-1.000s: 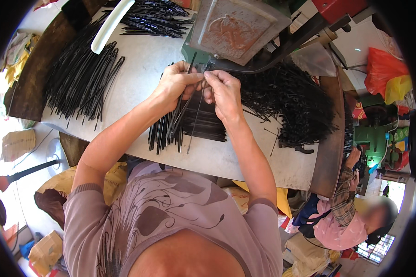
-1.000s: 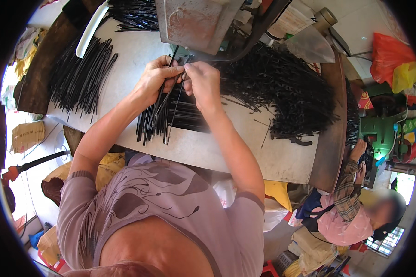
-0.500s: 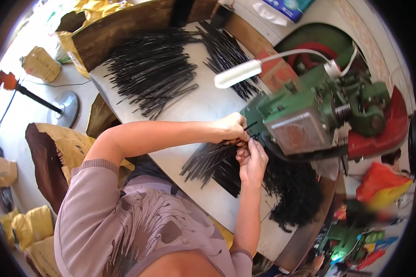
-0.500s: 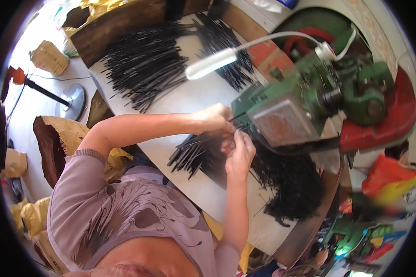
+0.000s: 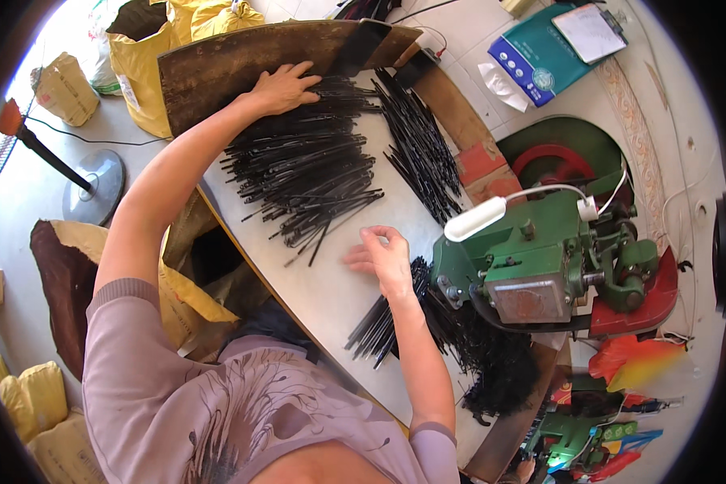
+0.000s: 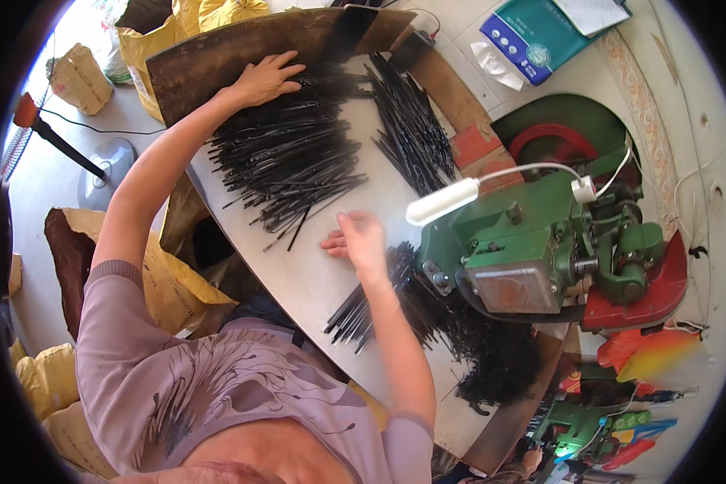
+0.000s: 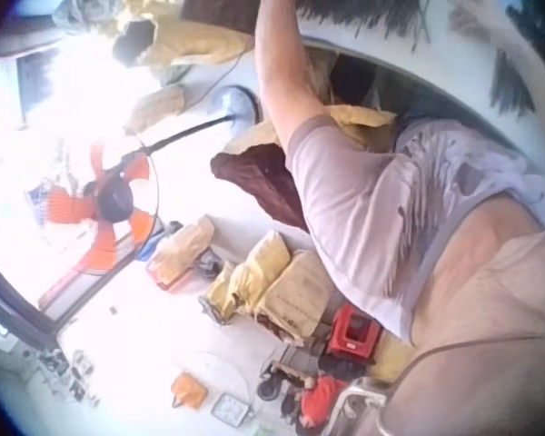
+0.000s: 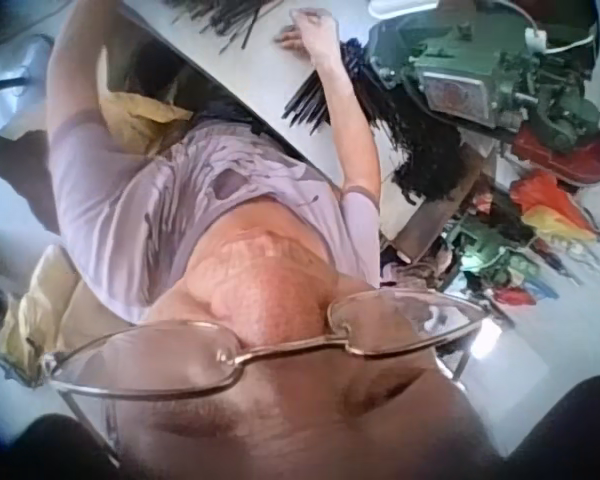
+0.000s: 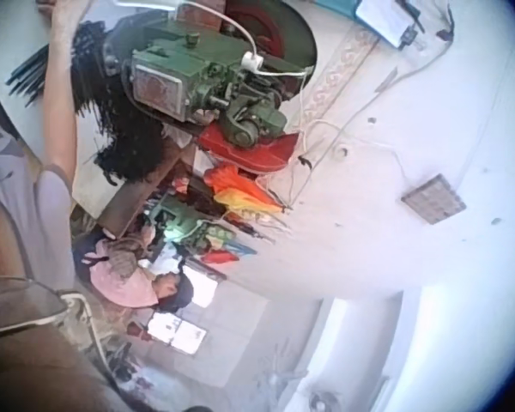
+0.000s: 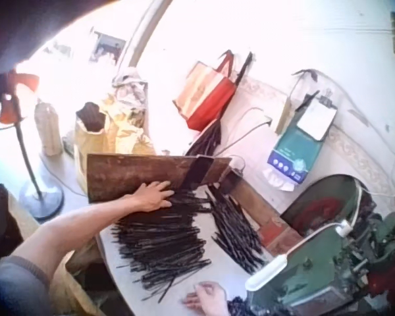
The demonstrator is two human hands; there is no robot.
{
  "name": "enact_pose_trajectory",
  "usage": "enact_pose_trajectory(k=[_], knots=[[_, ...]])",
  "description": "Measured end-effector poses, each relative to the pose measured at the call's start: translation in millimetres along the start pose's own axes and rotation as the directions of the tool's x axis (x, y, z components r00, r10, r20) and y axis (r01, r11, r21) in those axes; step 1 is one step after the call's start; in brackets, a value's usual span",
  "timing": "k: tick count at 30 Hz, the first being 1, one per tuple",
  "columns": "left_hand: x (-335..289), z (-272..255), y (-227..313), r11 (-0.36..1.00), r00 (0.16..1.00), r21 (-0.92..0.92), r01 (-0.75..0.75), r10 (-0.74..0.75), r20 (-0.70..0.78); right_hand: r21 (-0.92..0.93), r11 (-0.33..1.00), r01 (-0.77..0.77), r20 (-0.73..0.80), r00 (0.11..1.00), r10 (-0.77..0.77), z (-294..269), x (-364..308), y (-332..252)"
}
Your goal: The person attaches components onto umbrella ribs using a machine, gathers the processed ribs into a bundle, and places them into a sack on the floor.
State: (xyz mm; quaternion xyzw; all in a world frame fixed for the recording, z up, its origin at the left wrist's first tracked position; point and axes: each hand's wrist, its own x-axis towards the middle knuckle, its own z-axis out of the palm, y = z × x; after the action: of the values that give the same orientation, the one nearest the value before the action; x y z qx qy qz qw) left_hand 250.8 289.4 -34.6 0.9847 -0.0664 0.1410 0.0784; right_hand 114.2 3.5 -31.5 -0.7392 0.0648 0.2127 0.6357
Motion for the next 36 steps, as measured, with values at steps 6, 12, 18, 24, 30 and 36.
enact_pose_trajectory(k=[6,12,18,24,30,36], knots=[[-15,12,9,0.998,0.994,0.034,-0.046,0.043,0.1,-0.102,0.995,-0.016,0.018,1.0,0.018,27,34,-23],[-61,-5,25,0.982,0.997,-0.181,-0.055,0.065,0.051,-0.183,0.983,0.017,0.1,0.995,0.002,52,64,-43],[-79,-33,1,0.923,0.982,-0.371,-0.106,0.038,-0.185,-0.255,0.966,-0.041,0.194,0.977,0.093,49,64,-50],[-143,-46,1,0.733,0.794,-0.676,0.072,-0.453,-0.407,-0.507,0.858,0.078,0.246,0.968,0.057,-1,76,-73],[-165,-6,9,0.495,0.597,-0.864,0.091,-0.722,-0.35,-0.447,0.687,0.573,0.029,0.777,-0.629,2,177,-83],[-152,-2,17,0.414,0.609,-0.901,0.127,-0.75,-0.259,-0.527,0.616,0.586,0.046,0.743,-0.667,8,257,-88]])
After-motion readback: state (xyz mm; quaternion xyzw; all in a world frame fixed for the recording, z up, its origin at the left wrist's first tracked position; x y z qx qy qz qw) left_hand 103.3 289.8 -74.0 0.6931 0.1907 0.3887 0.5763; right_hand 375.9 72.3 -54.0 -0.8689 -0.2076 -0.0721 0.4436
